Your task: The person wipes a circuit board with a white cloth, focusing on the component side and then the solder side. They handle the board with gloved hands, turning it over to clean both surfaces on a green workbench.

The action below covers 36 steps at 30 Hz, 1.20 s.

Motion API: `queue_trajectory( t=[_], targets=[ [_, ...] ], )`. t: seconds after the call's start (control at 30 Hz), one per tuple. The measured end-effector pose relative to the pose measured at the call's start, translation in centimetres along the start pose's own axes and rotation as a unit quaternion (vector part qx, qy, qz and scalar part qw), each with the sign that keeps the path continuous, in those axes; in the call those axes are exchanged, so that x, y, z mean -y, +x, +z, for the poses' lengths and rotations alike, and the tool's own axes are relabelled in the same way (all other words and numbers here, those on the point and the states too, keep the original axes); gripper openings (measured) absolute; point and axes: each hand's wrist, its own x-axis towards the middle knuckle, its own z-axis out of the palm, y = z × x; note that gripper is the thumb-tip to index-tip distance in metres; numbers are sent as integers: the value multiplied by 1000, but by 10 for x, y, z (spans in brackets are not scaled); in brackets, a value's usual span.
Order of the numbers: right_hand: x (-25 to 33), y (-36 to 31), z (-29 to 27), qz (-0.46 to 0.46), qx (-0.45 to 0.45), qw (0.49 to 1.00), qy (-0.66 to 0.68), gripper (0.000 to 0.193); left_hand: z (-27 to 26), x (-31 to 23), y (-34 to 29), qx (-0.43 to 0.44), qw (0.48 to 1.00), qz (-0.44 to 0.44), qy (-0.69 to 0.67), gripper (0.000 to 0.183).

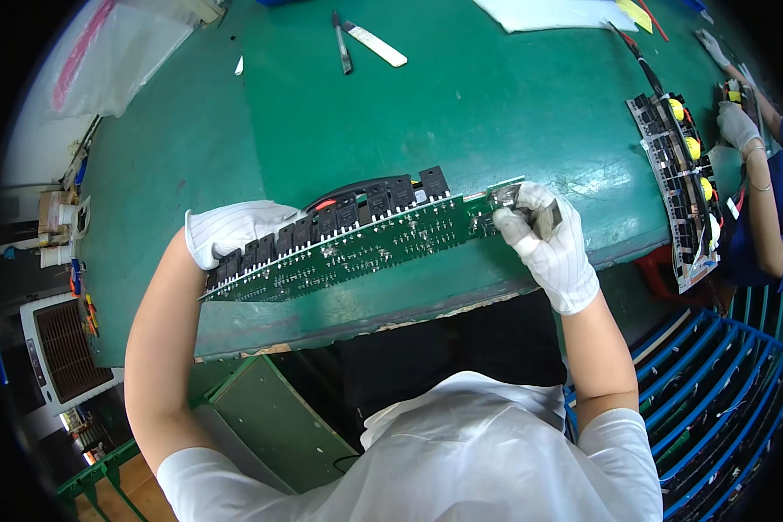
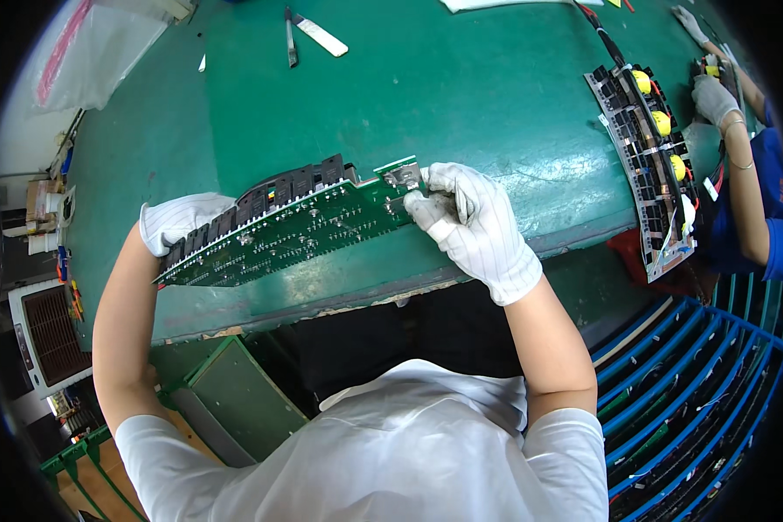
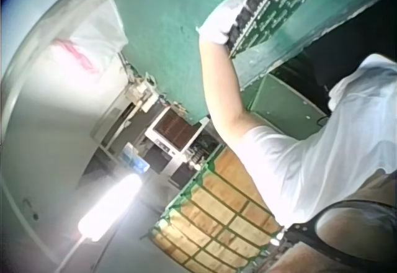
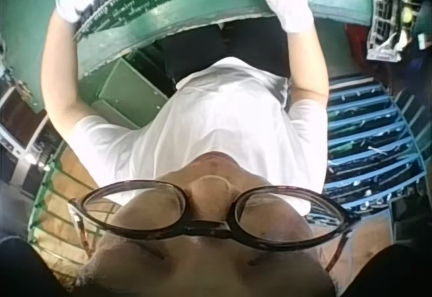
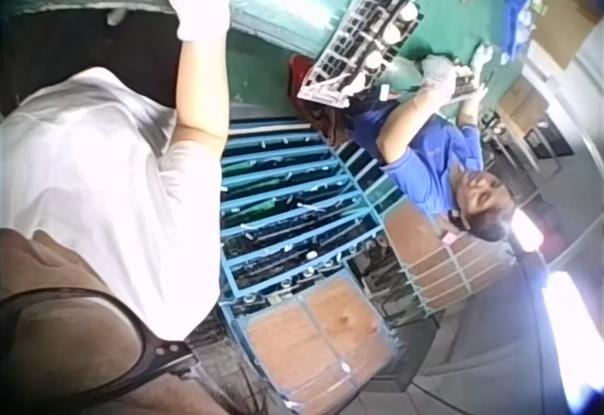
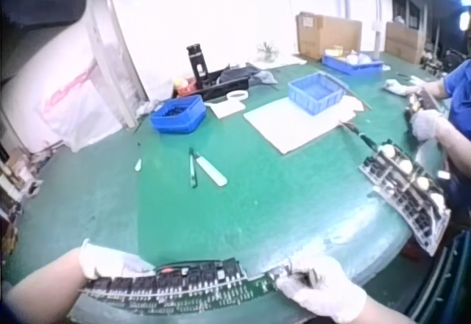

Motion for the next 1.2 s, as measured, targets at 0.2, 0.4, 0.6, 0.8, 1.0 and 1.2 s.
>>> queue_trajectory(
  t=[0.2,0.4,0.6,0.8,1.0,1.2],
  targets=[
    [-13,12,5,-188,5,973,-134,26,-3,3,-25,-62,980,-130,-135,81],
    [33,7,-14,180,105,976,59,20,9,42,-51,30,795,3,-606,81],
    [24,-10,-18,131,-62,943,298,15,60,28,-78,-216,714,94,-659,120],
    [13,-33,-24,139,-60,958,243,12,77,108,-52,-197,815,130,-530,105],
    [3,-31,-9,200,-68,940,267,10,59,37,-26,-166,895,-3,-413,106],
    [20,-17,-2,250,-81,911,319,16,46,48,-12,-184,919,-47,-346,106]
  ],
)
